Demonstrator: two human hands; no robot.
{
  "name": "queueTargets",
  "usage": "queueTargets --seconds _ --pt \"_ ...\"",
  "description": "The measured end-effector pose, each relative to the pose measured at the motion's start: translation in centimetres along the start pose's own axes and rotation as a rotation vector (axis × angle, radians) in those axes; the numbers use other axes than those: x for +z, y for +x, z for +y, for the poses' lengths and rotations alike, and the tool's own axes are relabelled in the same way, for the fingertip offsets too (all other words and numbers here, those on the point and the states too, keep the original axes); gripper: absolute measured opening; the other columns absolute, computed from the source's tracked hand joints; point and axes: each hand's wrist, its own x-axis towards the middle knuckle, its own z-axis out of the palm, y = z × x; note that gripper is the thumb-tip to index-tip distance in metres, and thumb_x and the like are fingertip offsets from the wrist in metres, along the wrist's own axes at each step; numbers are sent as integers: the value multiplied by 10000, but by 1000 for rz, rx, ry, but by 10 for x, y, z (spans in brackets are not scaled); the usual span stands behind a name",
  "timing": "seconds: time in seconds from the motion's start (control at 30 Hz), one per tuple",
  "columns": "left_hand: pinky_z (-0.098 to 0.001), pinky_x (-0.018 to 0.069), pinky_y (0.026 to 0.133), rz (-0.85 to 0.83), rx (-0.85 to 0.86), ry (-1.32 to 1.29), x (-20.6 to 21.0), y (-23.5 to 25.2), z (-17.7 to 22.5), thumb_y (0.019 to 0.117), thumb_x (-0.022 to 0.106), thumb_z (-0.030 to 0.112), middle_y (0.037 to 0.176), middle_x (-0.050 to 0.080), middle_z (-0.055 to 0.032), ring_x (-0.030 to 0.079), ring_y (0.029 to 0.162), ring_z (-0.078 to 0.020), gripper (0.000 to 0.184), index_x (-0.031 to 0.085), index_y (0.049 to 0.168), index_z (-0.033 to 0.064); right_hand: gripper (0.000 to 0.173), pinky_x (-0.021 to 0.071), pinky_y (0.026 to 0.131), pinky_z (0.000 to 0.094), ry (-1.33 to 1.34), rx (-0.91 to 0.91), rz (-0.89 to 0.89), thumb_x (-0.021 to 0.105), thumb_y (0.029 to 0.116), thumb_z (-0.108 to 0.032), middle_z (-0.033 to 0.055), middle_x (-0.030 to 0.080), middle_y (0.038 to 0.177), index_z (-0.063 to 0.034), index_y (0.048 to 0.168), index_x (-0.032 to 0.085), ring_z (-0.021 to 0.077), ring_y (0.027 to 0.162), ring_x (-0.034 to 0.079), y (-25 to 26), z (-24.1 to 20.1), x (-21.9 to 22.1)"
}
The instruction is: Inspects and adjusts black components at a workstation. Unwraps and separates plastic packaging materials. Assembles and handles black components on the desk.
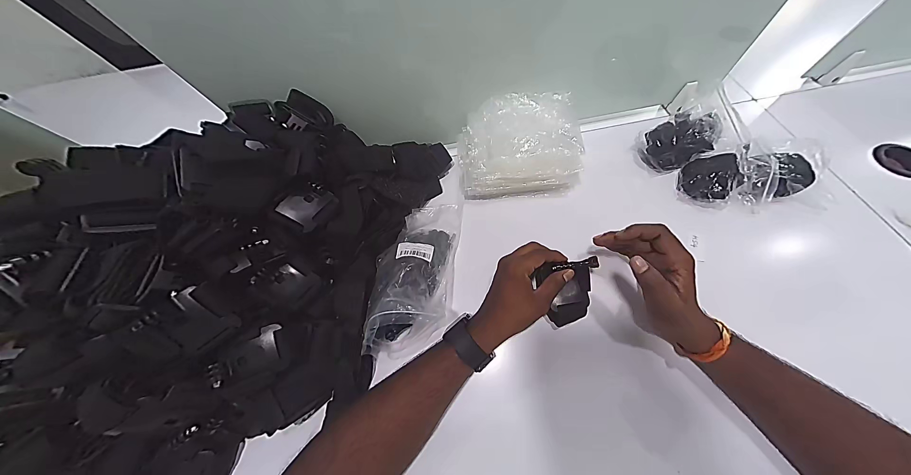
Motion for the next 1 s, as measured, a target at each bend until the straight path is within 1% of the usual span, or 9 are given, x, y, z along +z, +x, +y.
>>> queueTargets --seconds 0.1,0.17,0.33,0.53,0.6,0.67,0.73,0.83,1.0 --pt "-269 587 876 1 3 -2 0 0 -1 982 698 216 1045 719 -51 687 958 -96 205 755 1086 49 320 612 691 296 -43 93 11 457 1068 -330 41 713 1209 -120 1309 468 130 778 711 -1 -3 5" --pt "-267 586 873 0 6 -6 0 0 -1 983 696 212 1042 717 -52 685 954 -96 207 753 1087 43 342 610 627 290 75 151 -35 453 1080 -345 70 718 1213 -127 1343 448 148 688 708 -2 -5 6" --pt "-266 589 863 -1 -3 -27 1 0 -1 983 696 209 1039 713 -52 685 946 -97 203 752 1085 42 335 609 782 331 208 149 -83 394 1104 -363 111 729 1127 -130 1327 486 181 800 721 -2 0 2" --pt "-267 588 863 2 -9 -25 1 0 0 982 697 209 1039 716 -50 685 945 -95 200 754 1081 44 359 577 884 339 193 130 -56 425 1091 -406 44 730 996 -117 1219 595 163 922 704 -1 4 0" --pt "-265 588 863 3 -7 -20 1 0 0 981 700 210 1038 716 -49 685 947 -93 199 754 1081 46 345 580 840 326 174 113 -39 450 1081 -420 36 720 1021 -138 1216 594 153 897 693 -1 5 0" --pt "-263 586 866 5 -5 -15 0 0 0 980 700 208 1038 717 -49 685 951 -91 199 755 1081 45 322 568 708 286 159 114 -11 461 1075 -425 34 678 1056 -167 1239 562 122 764 650 -1 3 2" --pt "-259 585 865 3 -4 -14 0 0 0 979 701 207 1034 716 -48 684 949 -91 200 755 1080 44 317 577 628 266 180 171 -32 404 1093 -421 60 682 1173 -177 1276 492 117 669 656 -3 1 2" --pt "-265 589 865 -2 -3 -24 1 0 -1 980 700 208 1039 716 -51 686 947 -95 200 753 1081 43 392 621 659 309 299 264 -99 365 1103 -451 134 707 1193 -134 1290 501 188 691 716 -4 1 4" --pt "-263 586 874 -3 -7 -20 0 0 1 978 699 195 1047 717 -58 687 955 -96 200 753 1088 37 402 629 749 342 405 358 -68 379 1095 -466 128 722 1126 -130 1165 590 205 795 735 1 -1 1"
